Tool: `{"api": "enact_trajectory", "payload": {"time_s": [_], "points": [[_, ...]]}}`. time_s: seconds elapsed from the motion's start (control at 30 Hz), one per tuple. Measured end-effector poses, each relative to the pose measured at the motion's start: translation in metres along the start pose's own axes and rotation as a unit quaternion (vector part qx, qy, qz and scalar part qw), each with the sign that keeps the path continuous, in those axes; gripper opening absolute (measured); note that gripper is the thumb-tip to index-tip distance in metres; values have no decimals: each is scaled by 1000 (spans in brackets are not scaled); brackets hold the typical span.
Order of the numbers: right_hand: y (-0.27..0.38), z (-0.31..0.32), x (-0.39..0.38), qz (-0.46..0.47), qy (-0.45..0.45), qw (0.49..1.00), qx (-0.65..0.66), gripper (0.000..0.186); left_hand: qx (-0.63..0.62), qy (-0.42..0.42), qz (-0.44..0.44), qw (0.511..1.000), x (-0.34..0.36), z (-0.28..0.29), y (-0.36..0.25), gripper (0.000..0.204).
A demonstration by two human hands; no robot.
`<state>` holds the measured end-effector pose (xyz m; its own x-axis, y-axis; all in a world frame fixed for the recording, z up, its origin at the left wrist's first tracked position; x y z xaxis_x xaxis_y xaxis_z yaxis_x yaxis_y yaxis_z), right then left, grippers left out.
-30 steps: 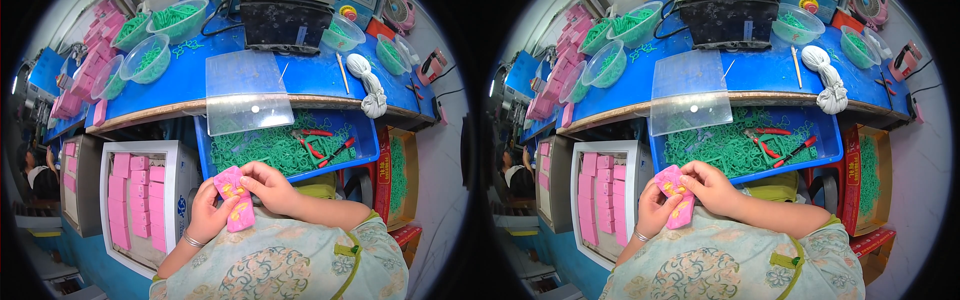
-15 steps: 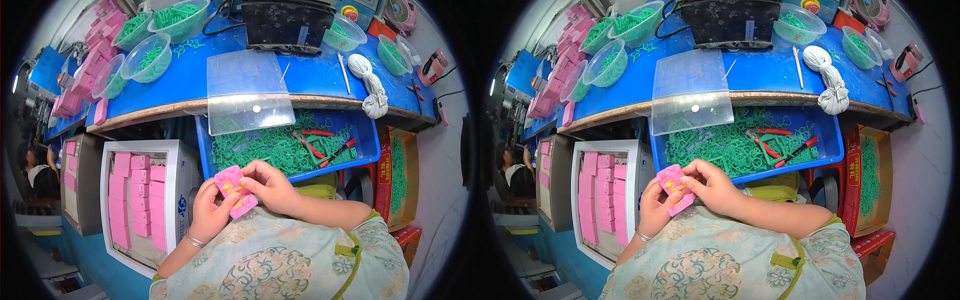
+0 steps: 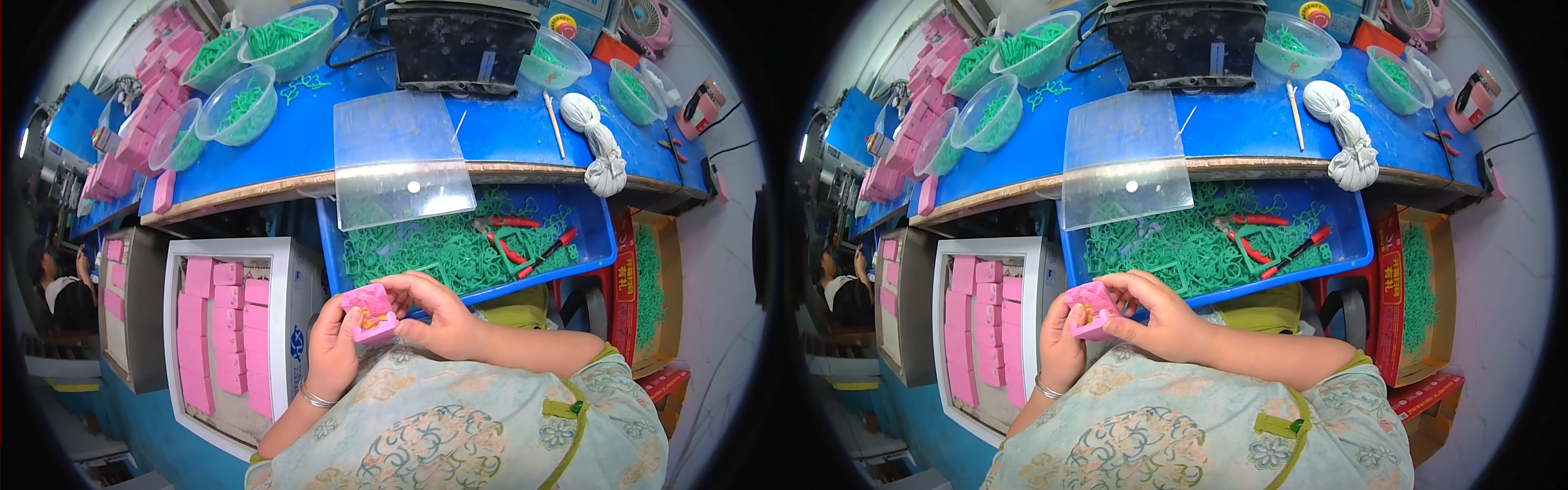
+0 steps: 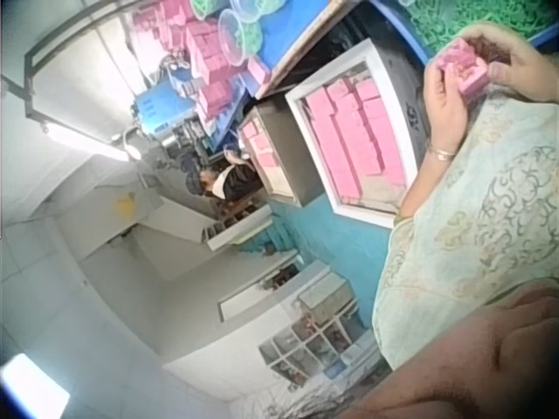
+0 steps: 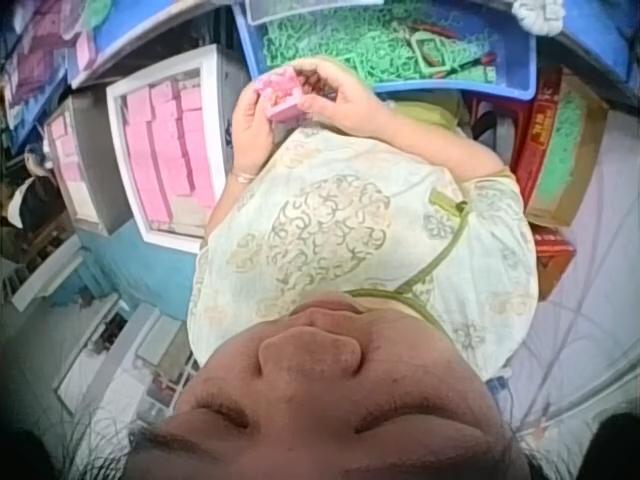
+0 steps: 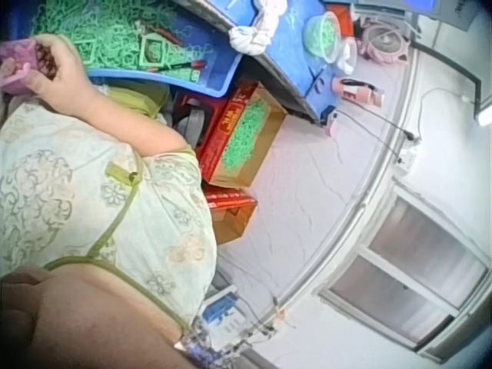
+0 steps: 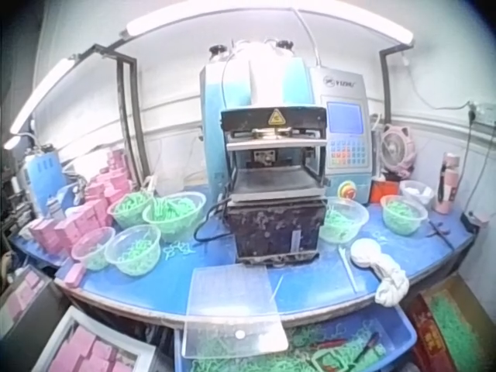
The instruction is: Injecting wax into silicone molds using a machine and extracting the wax patterns.
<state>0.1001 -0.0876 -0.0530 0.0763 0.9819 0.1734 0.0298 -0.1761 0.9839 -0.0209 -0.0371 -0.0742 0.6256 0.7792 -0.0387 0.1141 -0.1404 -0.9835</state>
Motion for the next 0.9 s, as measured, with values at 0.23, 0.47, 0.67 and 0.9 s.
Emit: {"api": "enact_trajectory", "payload": {"time_s": [0.23,0.47,0.67,0.9], "points": [[4,5,0,25,-40,994,-98,30,24,26,-68,997,-2,-13,-16,27],[18,3,0,86,-41,981,-169,24,410,29,-292,864,-4,-20,-52,31],[31,-1,-1,149,-37,969,-196,25,352,13,-308,884,-8,-12,-52,27],[43,-5,-10,210,-38,949,-230,27,392,31,-380,837,-22,-17,-69,30]]}}
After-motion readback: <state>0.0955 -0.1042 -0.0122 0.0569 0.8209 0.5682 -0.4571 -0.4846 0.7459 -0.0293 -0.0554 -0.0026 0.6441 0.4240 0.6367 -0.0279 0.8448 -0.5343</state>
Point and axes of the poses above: each hand's wrist, its own x-axis towards the middle knuckle, its own z-axis out of the back of the hand, y = z × x, the point moved 8 cm from there along x, towards the middle knuckle, and after that the axes turned 4 degrees about -z, right-handed, at the moved point
